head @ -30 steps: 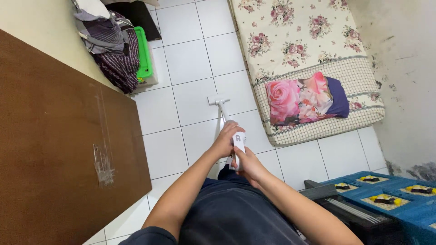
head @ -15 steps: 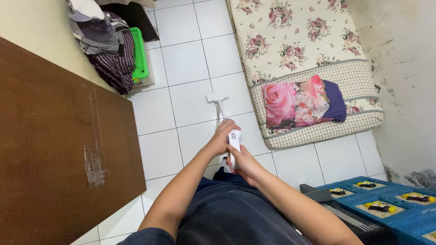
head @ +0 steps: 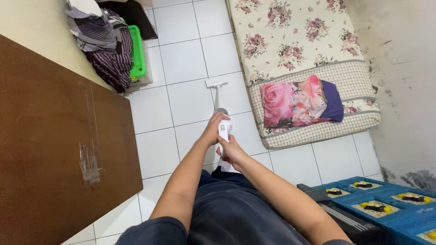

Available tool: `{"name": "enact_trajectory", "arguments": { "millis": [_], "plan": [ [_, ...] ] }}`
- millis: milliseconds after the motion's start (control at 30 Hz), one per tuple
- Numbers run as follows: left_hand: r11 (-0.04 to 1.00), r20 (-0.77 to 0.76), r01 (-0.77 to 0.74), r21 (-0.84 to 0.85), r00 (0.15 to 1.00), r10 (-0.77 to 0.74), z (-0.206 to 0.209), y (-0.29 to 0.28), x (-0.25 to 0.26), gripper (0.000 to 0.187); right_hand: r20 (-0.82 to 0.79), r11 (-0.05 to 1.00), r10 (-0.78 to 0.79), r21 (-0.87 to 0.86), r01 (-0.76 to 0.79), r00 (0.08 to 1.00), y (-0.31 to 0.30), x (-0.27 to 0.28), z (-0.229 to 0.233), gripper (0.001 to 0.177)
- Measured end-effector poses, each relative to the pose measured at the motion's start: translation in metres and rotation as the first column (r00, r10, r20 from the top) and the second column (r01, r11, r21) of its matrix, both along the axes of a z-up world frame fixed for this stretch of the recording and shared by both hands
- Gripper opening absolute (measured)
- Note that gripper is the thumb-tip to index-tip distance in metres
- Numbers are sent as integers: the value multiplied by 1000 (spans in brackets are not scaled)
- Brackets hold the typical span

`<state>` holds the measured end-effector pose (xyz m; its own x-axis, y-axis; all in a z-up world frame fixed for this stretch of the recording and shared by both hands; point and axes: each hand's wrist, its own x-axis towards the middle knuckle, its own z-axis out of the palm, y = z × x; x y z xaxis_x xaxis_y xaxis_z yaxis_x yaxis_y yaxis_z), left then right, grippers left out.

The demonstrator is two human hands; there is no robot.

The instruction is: The person uses a handheld stick vacuum to clean a tiled floor in a cluttered room. They move the vacuum back and forth across the floor, navigating around furniture and items on the floor.

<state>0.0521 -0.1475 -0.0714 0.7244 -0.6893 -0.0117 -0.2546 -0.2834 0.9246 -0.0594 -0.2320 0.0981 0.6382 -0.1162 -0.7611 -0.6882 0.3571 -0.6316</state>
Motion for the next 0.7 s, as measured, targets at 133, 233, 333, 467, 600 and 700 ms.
{"name": "enact_trajectory", "arguments": {
  "millis": [133, 233, 333, 467, 600, 700],
  "plan": [
    [999, 25, 42, 10, 999, -43, 22, -11, -4, 64, -15, 1000, -5, 12, 5, 1000, -7, -9, 30, 59],
    [995, 132, 100, -19, 986, -97, 39, -14, -26, 55, -61, 999, 14, 52, -11, 998, -12, -29, 52, 62],
    [985, 162, 148, -92, 978, -132, 32, -15, -48, 57, -99, 998, 8, 69, -1, 995, -15, -47, 64, 64],
    [990, 93, 133, -42, 987, -129, 11, -16, -46, 66, -94, 997, 8, 79, -1, 996, -16, -46, 56, 62],
    [995, 90, 63, -82, 994, -56, -12, -9, -31, 63, -39, 995, -18, 93, 21, 999, -10, -36, 16, 58],
    [999, 73, 15, -35, 997, -13, -6, -2, -19, 68, -26, 999, -2, 46, 3, 1000, -5, -22, -5, 57]
  ]
}}
